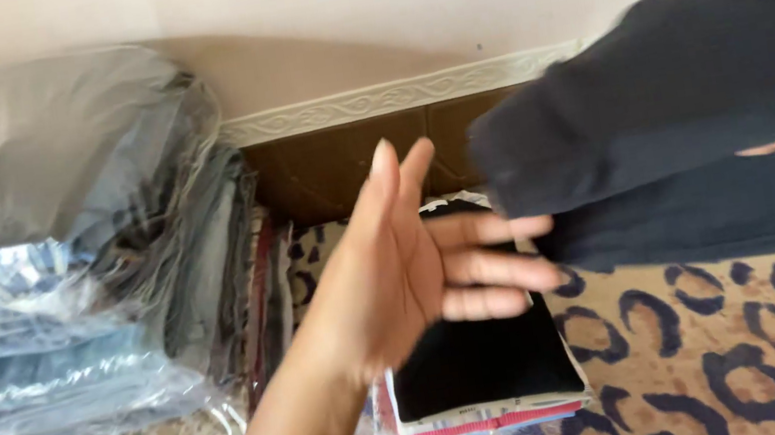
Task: Spraying folded clothes with a liquid and stacking them
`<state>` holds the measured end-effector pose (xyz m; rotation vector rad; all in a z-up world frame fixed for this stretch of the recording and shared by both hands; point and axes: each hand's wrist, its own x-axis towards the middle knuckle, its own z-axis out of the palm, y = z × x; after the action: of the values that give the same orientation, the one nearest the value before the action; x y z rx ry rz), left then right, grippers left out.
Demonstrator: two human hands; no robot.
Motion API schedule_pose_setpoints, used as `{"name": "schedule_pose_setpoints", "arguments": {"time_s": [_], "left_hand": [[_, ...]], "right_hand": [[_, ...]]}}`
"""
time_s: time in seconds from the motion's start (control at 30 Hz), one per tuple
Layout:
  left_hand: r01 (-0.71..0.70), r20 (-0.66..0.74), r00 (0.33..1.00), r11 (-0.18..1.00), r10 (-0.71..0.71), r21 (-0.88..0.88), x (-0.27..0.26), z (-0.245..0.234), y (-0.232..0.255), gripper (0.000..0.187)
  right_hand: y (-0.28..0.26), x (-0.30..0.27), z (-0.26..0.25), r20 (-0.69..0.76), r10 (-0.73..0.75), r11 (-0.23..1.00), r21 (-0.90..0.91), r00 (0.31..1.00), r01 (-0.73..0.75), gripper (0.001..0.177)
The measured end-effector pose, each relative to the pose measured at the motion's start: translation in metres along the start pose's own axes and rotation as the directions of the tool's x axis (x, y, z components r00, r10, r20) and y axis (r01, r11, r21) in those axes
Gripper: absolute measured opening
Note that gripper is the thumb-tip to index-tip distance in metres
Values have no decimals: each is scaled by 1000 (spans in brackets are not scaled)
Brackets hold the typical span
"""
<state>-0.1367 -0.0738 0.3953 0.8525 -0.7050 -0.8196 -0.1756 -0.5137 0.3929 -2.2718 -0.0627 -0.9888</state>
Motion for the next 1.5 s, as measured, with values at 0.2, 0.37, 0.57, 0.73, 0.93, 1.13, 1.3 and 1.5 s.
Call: {"name": "schedule_pose_setpoints", "arguments": {"time_s": [0.2,0.37,0.57,0.73,0.93,1.13,1.3,1.5], "left_hand": [[-75,-436,897,997,70,5,53,-38,23,76],[-331,-232,907,936,350,120,38,-64,18,71],[386,-434,896,650,-95,654,-33,-96,-60,92],[450,-649,732,862,-206,233,-33,-140,-90,87],[184,-520,853,900,54,395,7,-201,-125,71],[189,-466,881,840,84,509,0,-171,-119,73],[144,-466,882,905,66,400,20,-193,-118,89],[192,-559,826,894,75,404,66,-221,-118,69]], "right_hand": [[-61,7,93,136,-23,697,712,990,-82,59],[-130,1,115,364,575,251,774,733,-581,20],[-71,-130,175,705,556,103,467,440,-878,52],[-1,-169,190,796,415,157,414,440,-897,32],[-77,-117,201,611,733,116,322,299,-940,74],[-38,-150,204,599,661,260,381,451,-887,65],[-56,-120,197,643,712,277,112,282,-954,77],[80,-102,257,697,447,337,448,560,-828,28]]}}
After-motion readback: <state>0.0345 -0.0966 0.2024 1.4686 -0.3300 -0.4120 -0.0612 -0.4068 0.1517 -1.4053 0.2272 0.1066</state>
